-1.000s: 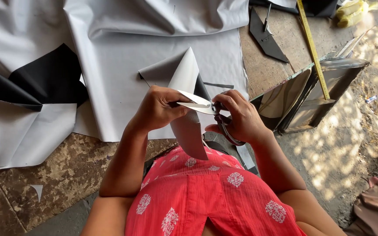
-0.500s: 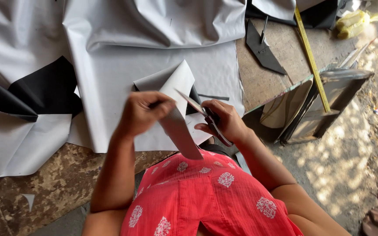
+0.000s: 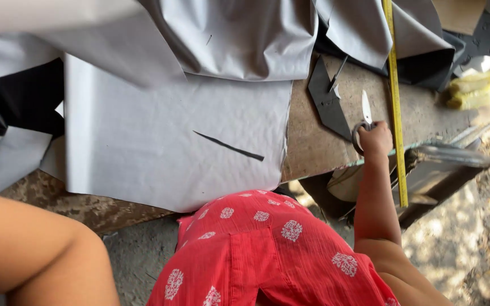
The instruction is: Measuring, marking, and cutting fabric and vinyl materials for upholstery using a ruler, pen, and scissors.
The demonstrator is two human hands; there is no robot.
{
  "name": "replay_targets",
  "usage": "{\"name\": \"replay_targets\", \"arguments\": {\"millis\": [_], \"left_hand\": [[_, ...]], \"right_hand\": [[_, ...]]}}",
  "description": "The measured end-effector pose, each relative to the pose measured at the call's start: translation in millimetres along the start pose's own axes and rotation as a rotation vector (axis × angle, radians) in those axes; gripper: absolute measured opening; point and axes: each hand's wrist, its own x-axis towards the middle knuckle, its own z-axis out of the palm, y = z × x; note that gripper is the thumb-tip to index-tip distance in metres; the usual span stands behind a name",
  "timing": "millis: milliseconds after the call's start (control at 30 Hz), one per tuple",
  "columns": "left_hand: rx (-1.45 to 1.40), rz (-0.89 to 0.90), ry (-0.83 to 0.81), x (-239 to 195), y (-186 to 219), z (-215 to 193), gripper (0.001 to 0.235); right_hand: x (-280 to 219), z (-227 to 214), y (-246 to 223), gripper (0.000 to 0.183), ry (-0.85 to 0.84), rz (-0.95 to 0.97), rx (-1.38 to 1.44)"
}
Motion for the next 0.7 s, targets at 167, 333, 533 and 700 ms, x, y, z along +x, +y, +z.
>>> {"name": "replay_targets", "arguments": {"millis": [167,333,533,700], "left_hand": [[0.255,0.305,-0.061,-218.3,-11.0,46.6,0.02],[0.47,0.607,-0.215,-341.8,-23.3,121.8,0.017],[0.797,0.522,-0.6,-333.2,-82.7,149.9,0.053],[1.17,0.169,-1.009,-334.4,-118.4,148.3,0.086]], "right_hand": [[84.8,15.4,21.4,0.059,-0.024,0.007,-0.086],[135.3,47.9,-22.9,0.048,0.052,-0.06,-0.105],[159.2,79.7,-110.4,0.064,0.209,-0.474,0.361],[210.6,97.1,-88.5,0.033,0.078,-0.351,0.335]]}}
